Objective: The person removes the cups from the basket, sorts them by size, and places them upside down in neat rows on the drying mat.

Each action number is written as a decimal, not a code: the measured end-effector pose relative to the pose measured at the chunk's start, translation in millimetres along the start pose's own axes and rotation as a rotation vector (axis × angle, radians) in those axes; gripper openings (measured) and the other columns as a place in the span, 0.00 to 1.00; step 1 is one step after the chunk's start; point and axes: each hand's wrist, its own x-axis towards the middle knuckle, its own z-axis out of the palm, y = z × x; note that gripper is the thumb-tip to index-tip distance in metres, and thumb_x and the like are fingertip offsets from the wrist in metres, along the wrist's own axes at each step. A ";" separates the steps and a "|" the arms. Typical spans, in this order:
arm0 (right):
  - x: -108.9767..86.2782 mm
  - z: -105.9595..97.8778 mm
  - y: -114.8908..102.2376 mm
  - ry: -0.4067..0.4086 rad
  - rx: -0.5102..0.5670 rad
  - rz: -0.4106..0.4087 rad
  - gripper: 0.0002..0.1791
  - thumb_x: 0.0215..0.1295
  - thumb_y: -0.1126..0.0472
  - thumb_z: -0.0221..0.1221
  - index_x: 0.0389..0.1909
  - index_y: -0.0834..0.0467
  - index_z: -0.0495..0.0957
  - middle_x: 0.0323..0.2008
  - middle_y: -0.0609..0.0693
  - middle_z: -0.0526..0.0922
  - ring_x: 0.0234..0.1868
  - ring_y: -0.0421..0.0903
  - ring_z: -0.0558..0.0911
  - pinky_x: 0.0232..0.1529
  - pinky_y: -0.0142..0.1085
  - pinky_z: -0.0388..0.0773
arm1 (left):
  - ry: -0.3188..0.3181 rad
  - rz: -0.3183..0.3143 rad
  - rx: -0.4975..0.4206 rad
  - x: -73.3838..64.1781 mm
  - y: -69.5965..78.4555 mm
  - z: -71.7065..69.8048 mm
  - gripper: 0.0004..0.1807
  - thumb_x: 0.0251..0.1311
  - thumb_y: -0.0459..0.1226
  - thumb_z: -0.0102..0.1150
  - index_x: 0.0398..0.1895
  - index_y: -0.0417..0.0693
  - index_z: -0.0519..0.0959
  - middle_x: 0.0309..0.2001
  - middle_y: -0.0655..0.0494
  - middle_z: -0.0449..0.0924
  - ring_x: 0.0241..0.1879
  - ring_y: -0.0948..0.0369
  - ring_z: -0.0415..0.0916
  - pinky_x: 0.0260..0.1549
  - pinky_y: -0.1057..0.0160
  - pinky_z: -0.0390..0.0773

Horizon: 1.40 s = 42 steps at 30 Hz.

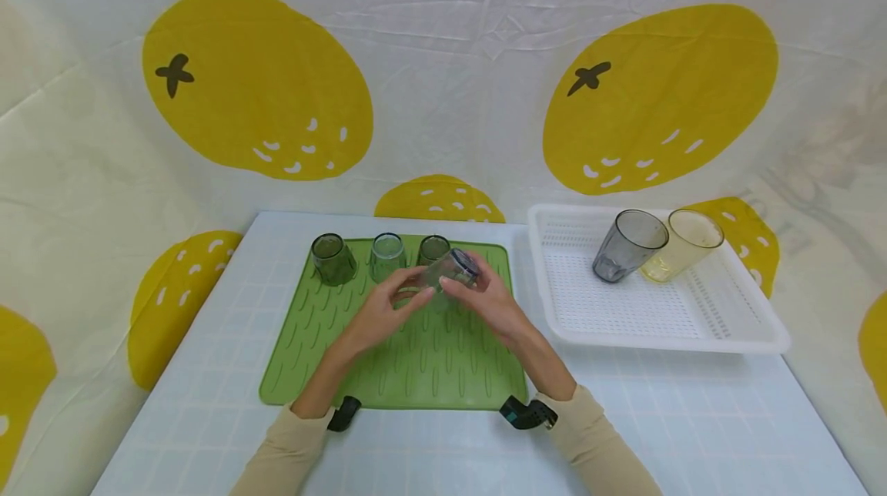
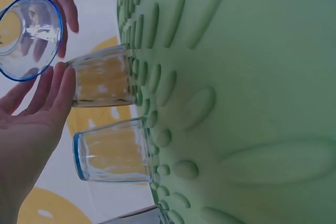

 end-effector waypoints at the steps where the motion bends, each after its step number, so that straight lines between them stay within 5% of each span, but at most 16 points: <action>1: 0.4 1.2 -0.6 0.009 0.005 0.002 0.33 0.70 0.61 0.65 0.73 0.55 0.64 0.64 0.58 0.74 0.61 0.52 0.78 0.63 0.48 0.75 | -0.004 0.004 0.008 -0.4 -1.5 0.2 0.27 0.73 0.39 0.61 0.73 0.43 0.70 0.65 0.45 0.73 0.64 0.49 0.73 0.64 0.47 0.73; 13: 3.2 5.2 -4.2 0.090 -0.096 -0.088 0.35 0.67 0.63 0.68 0.72 0.52 0.66 0.65 0.54 0.74 0.66 0.56 0.74 0.59 0.41 0.76 | -0.056 0.058 0.121 -1.0 -8.5 -6.6 0.25 0.74 0.38 0.60 0.70 0.38 0.72 0.63 0.39 0.75 0.58 0.49 0.77 0.59 0.50 0.78; 20: 4.8 1.6 -3.0 0.189 -0.200 -0.082 0.38 0.66 0.58 0.71 0.73 0.49 0.64 0.63 0.52 0.76 0.65 0.53 0.75 0.58 0.44 0.77 | -0.061 0.065 0.152 -2.7 -14.0 -14.3 0.23 0.75 0.36 0.58 0.68 0.32 0.72 0.62 0.36 0.76 0.57 0.48 0.78 0.57 0.51 0.79; 27: 7.8 -3.6 -0.1 0.290 -0.261 -0.128 0.39 0.64 0.58 0.72 0.73 0.51 0.64 0.63 0.56 0.74 0.65 0.60 0.74 0.60 0.47 0.74 | -0.036 0.061 0.166 -6.4 -21.0 -21.3 0.22 0.75 0.35 0.58 0.66 0.31 0.74 0.58 0.34 0.78 0.55 0.48 0.79 0.54 0.54 0.81; 42: 20.6 -13.5 8.7 0.469 -0.299 -0.068 0.41 0.62 0.59 0.74 0.72 0.54 0.63 0.63 0.58 0.74 0.63 0.55 0.74 0.66 0.50 0.71 | 0.013 0.015 0.239 -19.3 -35.5 -48.1 0.19 0.75 0.33 0.57 0.63 0.30 0.76 0.55 0.35 0.80 0.53 0.46 0.80 0.51 0.56 0.82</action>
